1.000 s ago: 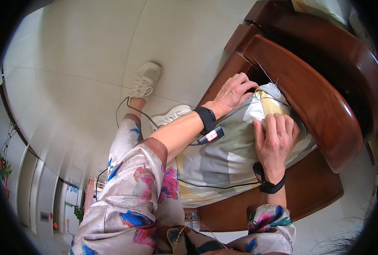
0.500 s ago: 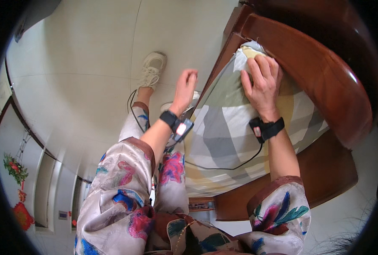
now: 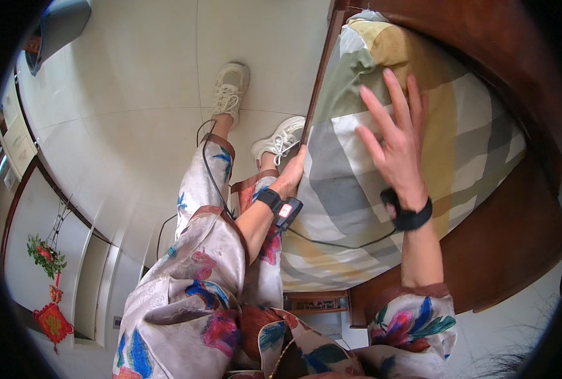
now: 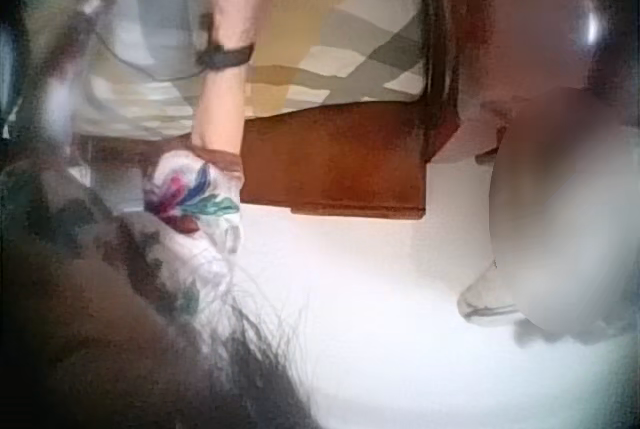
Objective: The person applies a white adhesive to the underside of a wooden headboard, spreads it with a cloth, and uses a knife to scrape and smooth the surface. They then unwrap a cushion from plastic, place it on the headboard, and adjust it into position.
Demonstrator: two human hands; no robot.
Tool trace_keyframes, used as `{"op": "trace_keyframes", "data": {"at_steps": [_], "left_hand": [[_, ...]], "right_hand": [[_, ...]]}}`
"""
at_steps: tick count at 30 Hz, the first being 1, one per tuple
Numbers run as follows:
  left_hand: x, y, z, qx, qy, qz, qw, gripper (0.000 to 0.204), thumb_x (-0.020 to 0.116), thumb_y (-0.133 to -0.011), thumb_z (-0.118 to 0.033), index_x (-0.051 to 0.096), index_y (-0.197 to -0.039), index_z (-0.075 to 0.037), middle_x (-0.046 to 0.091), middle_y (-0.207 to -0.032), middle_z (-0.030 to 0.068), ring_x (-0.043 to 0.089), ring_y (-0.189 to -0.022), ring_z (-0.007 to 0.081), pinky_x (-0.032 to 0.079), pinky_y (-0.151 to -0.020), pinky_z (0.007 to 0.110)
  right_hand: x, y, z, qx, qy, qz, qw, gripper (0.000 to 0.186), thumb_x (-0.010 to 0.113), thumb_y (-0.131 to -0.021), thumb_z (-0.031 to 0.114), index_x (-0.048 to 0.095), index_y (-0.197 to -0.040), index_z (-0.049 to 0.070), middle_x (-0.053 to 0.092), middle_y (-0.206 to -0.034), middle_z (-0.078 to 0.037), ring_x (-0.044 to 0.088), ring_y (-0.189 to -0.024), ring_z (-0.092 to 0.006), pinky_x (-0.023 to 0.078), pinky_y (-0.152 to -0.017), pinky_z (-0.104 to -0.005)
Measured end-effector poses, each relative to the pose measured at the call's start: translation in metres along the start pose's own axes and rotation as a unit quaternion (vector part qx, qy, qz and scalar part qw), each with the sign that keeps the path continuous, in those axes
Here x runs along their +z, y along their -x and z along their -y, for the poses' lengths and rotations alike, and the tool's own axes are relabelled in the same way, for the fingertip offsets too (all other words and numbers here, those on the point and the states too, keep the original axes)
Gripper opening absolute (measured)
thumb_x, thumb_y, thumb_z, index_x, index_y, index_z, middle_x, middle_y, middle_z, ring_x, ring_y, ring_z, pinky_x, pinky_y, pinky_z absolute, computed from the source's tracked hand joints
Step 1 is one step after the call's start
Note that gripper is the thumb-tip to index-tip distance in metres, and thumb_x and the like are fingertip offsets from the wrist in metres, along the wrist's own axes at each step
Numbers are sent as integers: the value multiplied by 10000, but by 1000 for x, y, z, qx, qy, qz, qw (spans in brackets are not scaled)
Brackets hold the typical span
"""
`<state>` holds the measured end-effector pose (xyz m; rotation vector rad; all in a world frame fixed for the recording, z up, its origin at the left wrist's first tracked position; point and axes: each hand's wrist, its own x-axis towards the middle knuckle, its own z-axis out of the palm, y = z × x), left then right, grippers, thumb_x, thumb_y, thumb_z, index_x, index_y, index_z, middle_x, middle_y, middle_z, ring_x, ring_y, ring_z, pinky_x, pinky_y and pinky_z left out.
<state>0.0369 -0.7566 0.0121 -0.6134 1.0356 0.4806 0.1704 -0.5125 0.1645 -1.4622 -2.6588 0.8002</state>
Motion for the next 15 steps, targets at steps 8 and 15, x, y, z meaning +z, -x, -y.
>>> {"op": "trace_keyframes", "data": {"at_steps": [8,15], "left_hand": [[4,-25,10,297,-578,-185,737,465,372,-1022,-382,619,-1133,-4,689,-937,239,664,-895,382,493,-834,490],[-4,15,-53,383,-507,-253,730,390,408,-1025,-291,574,-1163,34,609,-1128,264,574,-1086,402,439,-954,445]], "right_hand": [[52,103,51,171,-34,-59,983,519,709,-795,232,621,-1307,228,364,-1531,-75,211,-1441,-392,184,-1118,-630],[78,130,64,136,43,1,990,479,693,-804,258,631,-1271,348,261,-1586,-55,127,-1477,-370,135,-1119,-669]]}}
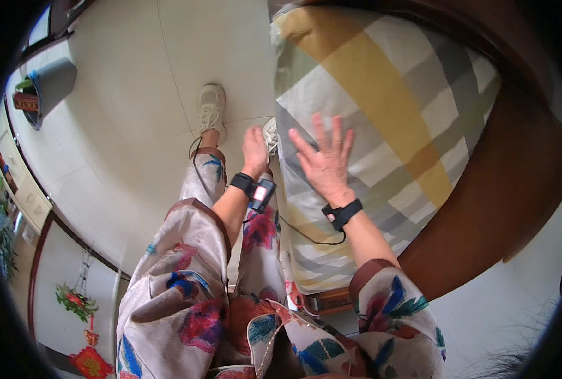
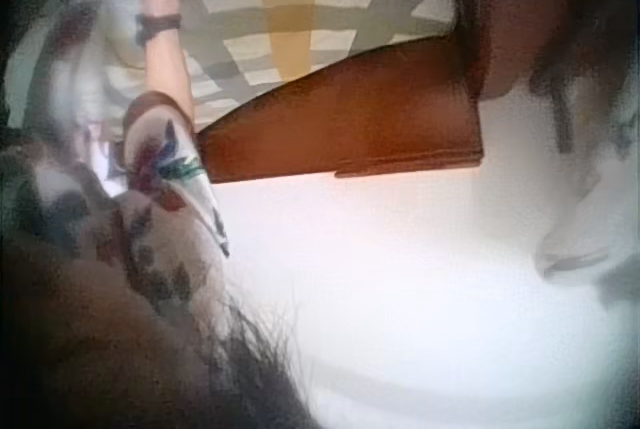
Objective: The person applies a white adhesive to the underside of a wooden headboard, spreads it with a cloth, and uses a knife to scrape and smooth the surface. They then unwrap a cushion from plastic, place it on the headboard, and adjust it into position.
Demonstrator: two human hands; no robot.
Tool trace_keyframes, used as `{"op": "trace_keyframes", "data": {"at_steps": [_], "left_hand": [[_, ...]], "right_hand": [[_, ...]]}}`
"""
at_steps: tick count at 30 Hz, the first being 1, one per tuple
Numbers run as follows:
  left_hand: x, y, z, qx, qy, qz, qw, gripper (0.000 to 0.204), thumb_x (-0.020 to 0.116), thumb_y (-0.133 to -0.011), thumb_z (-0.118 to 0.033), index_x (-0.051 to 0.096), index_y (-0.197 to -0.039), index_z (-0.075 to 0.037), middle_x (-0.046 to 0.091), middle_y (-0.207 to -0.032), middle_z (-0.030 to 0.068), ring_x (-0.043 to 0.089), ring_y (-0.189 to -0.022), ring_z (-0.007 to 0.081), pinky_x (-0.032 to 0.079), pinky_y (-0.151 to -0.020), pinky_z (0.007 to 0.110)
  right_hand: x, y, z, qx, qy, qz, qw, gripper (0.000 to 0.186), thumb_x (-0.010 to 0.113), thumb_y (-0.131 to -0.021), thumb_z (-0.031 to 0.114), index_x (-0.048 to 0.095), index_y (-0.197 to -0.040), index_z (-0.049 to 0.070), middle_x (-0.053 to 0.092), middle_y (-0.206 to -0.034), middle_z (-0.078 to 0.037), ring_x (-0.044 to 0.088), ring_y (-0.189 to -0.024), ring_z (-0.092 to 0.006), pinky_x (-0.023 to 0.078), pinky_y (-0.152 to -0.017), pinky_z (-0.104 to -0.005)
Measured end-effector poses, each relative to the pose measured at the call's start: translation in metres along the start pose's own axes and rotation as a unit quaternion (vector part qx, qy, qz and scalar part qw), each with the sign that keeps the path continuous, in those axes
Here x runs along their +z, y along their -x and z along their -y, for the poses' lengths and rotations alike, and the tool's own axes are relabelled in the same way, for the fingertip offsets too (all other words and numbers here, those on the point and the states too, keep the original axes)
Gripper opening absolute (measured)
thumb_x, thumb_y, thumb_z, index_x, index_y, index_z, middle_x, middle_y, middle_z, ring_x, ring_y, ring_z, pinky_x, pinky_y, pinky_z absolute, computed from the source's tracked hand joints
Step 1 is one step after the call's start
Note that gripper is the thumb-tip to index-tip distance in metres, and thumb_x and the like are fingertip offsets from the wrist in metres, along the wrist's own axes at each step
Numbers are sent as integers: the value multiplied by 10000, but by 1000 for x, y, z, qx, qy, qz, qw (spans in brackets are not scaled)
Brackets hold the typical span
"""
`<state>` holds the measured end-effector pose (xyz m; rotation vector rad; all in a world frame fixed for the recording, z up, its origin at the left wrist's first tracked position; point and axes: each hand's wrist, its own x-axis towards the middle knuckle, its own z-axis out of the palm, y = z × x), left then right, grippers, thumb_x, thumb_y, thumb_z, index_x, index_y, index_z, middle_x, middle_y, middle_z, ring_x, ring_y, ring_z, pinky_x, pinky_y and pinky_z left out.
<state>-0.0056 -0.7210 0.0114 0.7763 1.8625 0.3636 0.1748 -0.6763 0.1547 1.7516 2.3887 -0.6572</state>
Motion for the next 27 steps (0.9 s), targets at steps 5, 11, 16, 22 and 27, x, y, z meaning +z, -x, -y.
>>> {"op": "trace_keyframes", "data": {"at_steps": [5,11,16,22,27], "left_hand": [[-73,-20,-117,241,-19,-48,969,406,406,-1028,-237,455,-1323,36,505,-1316,228,489,-1226,355,376,-1060,416],[-40,-46,-291,585,-143,-30,798,438,532,-959,-183,465,-1381,-87,459,-1404,166,442,-1286,350,363,-1083,430],[10,-44,-295,650,-463,150,583,554,461,-975,-407,312,-1504,-342,256,-1590,-50,255,-1456,239,184,-1163,563],[-32,-49,-256,602,-521,68,601,612,457,-975,-463,250,-1535,-328,207,-1610,22,158,-1484,317,150,-1140,626],[-132,-2,-235,450,-697,376,411,485,495,-933,-255,485,-1415,-309,254,-1590,31,221,-1468,285,258,-1122,632]], "right_hand": [[19,96,61,-101,-71,259,958,409,668,-812,235,664,-1217,176,581,-1345,-111,407,-1361,-336,311,-1100,-561],[70,251,106,350,-437,202,804,238,620,-900,192,666,-1103,76,683,-902,-179,662,-851,-367,526,-750,-429],[87,357,132,546,-428,-14,720,191,614,-925,105,652,-1100,39,677,-829,-56,624,-761,-144,503,-714,-280],[50,490,298,768,-592,-62,236,173,630,-909,227,639,-991,75,653,-825,-59,621,-739,-155,510,-643,-284],[58,532,493,769,-639,-35,-4,251,653,-864,267,632,-1025,75,670,-833,-94,642,-718,-210,522,-620,-328]]}}
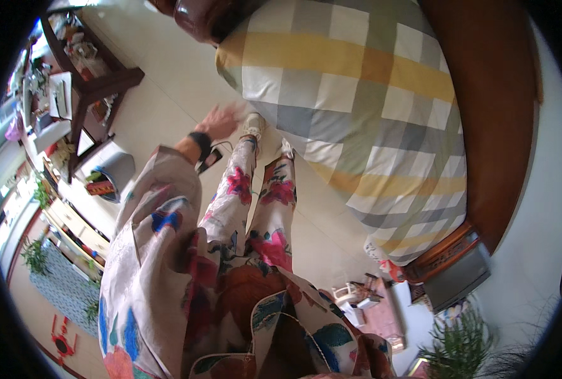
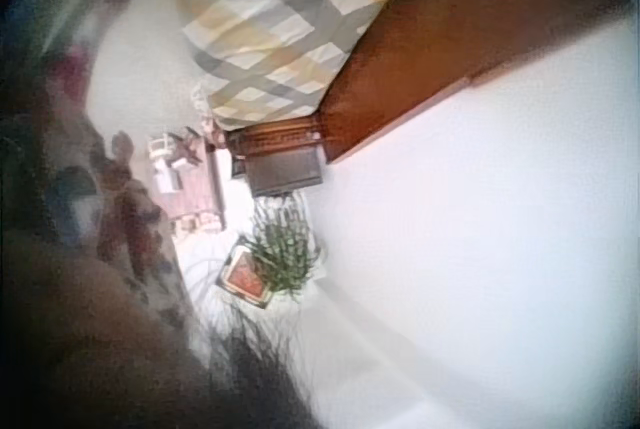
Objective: The person applies a white adhesive to the underside of a wooden headboard, spreads it with a cloth, and uses a knife to scrape and smooth the surface. They then unwrap a cushion from plastic, place it on the headboard, and adjust it into position.
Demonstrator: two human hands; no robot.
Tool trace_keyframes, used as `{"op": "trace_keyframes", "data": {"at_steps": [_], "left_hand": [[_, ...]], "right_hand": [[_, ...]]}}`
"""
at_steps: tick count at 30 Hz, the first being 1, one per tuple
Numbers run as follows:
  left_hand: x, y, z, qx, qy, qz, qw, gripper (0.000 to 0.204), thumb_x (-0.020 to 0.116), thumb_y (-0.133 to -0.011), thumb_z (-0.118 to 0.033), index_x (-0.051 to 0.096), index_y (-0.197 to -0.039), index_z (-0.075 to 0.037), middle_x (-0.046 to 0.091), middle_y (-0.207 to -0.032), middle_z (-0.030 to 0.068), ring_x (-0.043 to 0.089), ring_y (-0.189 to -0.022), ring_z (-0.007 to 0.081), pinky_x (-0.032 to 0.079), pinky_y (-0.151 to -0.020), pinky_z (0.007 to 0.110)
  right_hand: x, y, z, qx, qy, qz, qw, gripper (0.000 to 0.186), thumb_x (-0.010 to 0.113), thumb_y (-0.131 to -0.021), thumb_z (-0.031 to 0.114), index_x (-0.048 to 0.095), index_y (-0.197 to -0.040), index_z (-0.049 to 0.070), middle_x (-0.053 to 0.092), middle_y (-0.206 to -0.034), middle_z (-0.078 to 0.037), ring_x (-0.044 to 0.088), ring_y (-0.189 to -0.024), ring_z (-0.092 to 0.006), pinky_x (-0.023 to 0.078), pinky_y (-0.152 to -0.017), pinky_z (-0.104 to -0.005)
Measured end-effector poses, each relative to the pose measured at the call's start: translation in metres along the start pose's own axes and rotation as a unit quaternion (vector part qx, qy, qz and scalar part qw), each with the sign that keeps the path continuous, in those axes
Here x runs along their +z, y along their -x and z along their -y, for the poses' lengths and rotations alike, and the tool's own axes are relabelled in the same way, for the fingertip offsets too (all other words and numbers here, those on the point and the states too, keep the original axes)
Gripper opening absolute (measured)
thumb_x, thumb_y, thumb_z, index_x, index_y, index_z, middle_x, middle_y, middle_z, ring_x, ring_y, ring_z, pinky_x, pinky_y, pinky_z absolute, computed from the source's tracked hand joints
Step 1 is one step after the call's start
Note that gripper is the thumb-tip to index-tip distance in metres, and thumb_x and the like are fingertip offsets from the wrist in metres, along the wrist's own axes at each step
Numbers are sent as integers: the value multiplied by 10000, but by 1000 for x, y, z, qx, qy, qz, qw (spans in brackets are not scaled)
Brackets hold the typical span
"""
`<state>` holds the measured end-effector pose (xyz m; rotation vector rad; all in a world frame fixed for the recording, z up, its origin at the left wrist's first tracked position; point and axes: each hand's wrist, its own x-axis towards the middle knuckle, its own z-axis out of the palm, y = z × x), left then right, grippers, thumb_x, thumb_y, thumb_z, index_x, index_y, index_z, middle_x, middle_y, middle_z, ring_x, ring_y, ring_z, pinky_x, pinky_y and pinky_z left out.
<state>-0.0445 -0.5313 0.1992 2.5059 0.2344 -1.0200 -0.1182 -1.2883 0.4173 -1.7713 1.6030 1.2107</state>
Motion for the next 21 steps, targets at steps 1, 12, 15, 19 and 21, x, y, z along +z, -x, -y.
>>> {"op": "trace_keyframes", "data": {"at_steps": [1,12,15,19,21], "left_hand": [[11,22,-2,23,-72,153,985,437,469,-954,-332,509,-1388,-302,375,-1535,10,278,-1447,243,281,-1099,645],[113,199,-34,-200,266,-44,942,323,598,-928,-263,653,-1200,-97,705,-1077,150,670,-1018,286,521,-865,385],[104,197,-49,-176,344,-68,920,359,582,-933,-258,622,-1254,-103,697,-1127,85,652,-1048,231,505,-883,376],[94,186,-113,-139,493,-77,856,386,538,-946,-247,573,-1315,-141,668,-1138,23,620,-974,155,469,-797,323],[95,178,-167,-162,494,-98,848,395,497,-918,-68,578,-1303,-97,698,-1021,-18,616,-806,62,467,-614,204]], "right_hand": [[2,-1,-30,-79,-9,31,996,269,659,-863,276,636,-1043,77,673,-847,-94,643,-735,-218,521,-634,-337],[49,30,-65,-144,-81,95,982,300,611,-921,311,661,-1109,83,685,-966,-57,623,-856,-154,498,-723,-321],[48,9,-87,-211,-116,128,962,292,611,-933,271,654,-1151,83,687,-971,-42,623,-854,-138,488,-721,-297],[15,-36,-156,-243,-188,157,939,313,569,-946,252,623,-1199,76,688,-977,-38,628,-866,-131,499,-726,-285],[-14,-52,-206,-222,-276,131,926,290,587,-936,243,643,-1175,89,692,-944,-23,629,-828,-119,488,-695,-271]]}}
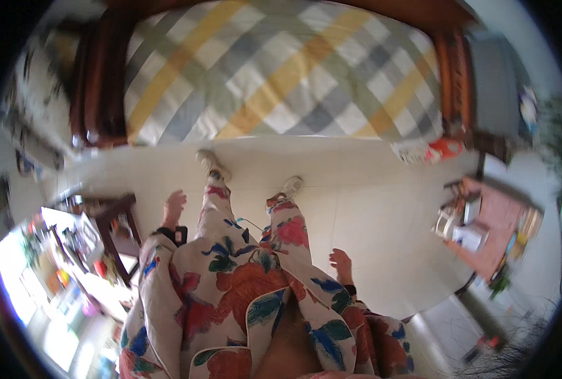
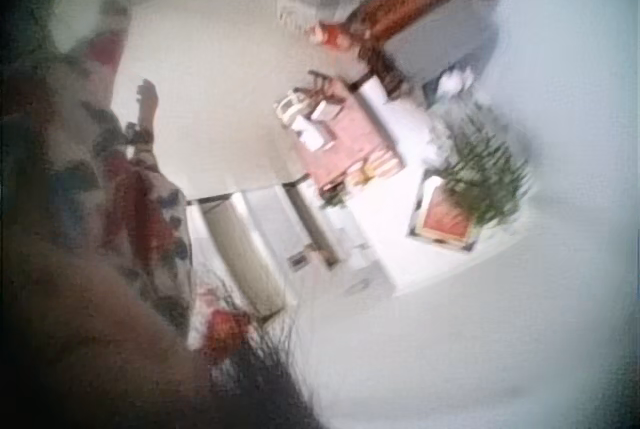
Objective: The person applies a white adhesive to the underside of a wooden headboard, spreads it with a cloth, and uses a knife to scrape and smooth the surface. They then unwrap a cushion from plastic, place it on the headboard, and adjust it into position.
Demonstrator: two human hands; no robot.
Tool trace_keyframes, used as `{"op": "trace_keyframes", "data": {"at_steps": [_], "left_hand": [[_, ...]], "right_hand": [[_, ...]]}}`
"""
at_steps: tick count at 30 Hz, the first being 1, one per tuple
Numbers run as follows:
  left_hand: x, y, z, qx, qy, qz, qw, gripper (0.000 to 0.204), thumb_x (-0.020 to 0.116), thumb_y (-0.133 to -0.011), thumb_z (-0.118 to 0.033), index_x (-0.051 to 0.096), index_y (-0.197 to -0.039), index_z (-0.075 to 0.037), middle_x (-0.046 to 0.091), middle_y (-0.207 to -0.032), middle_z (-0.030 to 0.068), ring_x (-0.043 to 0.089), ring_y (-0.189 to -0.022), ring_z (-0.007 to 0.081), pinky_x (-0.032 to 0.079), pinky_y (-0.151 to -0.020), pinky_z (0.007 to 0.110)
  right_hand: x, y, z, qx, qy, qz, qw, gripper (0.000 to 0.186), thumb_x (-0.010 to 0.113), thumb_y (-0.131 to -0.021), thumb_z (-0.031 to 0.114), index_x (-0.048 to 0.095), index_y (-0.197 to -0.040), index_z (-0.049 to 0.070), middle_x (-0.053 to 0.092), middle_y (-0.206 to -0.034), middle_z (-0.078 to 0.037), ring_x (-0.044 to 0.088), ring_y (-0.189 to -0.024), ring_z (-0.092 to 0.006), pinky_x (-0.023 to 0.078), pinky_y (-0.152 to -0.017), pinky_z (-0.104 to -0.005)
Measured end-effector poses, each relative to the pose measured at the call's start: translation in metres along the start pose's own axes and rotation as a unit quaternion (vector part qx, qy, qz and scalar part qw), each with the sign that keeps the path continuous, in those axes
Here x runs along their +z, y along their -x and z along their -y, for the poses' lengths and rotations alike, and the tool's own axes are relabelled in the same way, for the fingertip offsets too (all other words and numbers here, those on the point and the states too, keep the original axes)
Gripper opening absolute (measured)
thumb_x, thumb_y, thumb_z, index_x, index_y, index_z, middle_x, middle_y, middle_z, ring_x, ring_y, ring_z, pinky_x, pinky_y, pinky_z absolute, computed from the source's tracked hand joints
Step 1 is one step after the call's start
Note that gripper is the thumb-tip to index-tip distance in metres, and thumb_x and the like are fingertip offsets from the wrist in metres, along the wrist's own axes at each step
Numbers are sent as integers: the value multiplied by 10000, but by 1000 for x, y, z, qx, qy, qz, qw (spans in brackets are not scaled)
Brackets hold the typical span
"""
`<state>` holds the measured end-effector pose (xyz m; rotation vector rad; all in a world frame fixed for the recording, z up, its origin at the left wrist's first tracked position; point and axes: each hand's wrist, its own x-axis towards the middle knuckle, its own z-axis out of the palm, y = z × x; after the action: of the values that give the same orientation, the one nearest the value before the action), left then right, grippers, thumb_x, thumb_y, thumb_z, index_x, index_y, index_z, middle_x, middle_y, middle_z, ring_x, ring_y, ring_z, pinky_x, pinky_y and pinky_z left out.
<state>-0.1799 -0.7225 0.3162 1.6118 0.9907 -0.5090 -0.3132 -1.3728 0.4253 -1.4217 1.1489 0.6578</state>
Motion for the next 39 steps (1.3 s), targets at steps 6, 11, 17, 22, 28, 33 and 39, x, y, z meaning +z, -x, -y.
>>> {"op": "trace_keyframes", "data": {"at_steps": [6,11,17,22,28,33,39], "left_hand": [[159,43,-84,198,-197,234,931,366,527,-964,-137,549,-1324,-76,707,-1027,88,650,-933,192,519,-826,322],[226,59,-153,243,-279,269,889,390,568,-945,-105,537,-1332,-71,710,-1057,126,660,-978,185,520,-847,310],[235,7,-202,75,-245,176,950,445,601,-896,-125,526,-1330,-56,684,-1009,87,651,-837,191,536,-736,315],[261,-60,-233,-52,-192,256,946,233,685,-785,-227,631,-966,-93,643,-845,53,636,-724,219,488,-573,380],[395,-82,-341,-119,23,349,929,99,569,-926,-253,556,-912,-156,589,-897,11,551,-676,160,412,-492,283],[550,-7,-429,61,-73,255,962,489,597,-925,-250,461,-1384,-155,614,-1223,68,619,-1037,201,488,-789,378],[669,49,-427,12,-128,235,963,512,590,-931,-256,434,-1408,-159,579,-1272,66,592,-1098,238,486,-834,439]], "right_hand": [[-141,37,-47,0,-92,-211,973,211,630,-927,240,676,-1052,76,679,-787,-33,602,-639,-107,476,-566,-240],[-188,35,-1,-79,-148,-229,959,238,624,-929,258,668,-1050,57,680,-853,-44,609,-724,-107,486,-639,-253],[-188,26,94,-140,-169,-134,966,291,587,-957,276,651,-1138,59,687,-945,-41,624,-829,-125,488,-738,-273],[-211,8,151,-99,-192,-135,967,306,601,-947,297,645,-1145,68,696,-948,-56,650,-846,-148,506,-756,-288],[-239,-25,216,-103,-287,-171,937,298,610,-951,290,644,-1134,57,687,-938,-58,646,-829,-147,509,-743,-281],[-266,-53,258,-149,-295,-146,932,300,595,-968,289,641,-1147,54,683,-941,-51,640,-847,-137,510,-755,-275],[-329,-144,284,-141,-336,-92,926,289,592,-964,258,651,-1140,37,693,-943,-60,646,-842,-134,514,-763,-267]]}}
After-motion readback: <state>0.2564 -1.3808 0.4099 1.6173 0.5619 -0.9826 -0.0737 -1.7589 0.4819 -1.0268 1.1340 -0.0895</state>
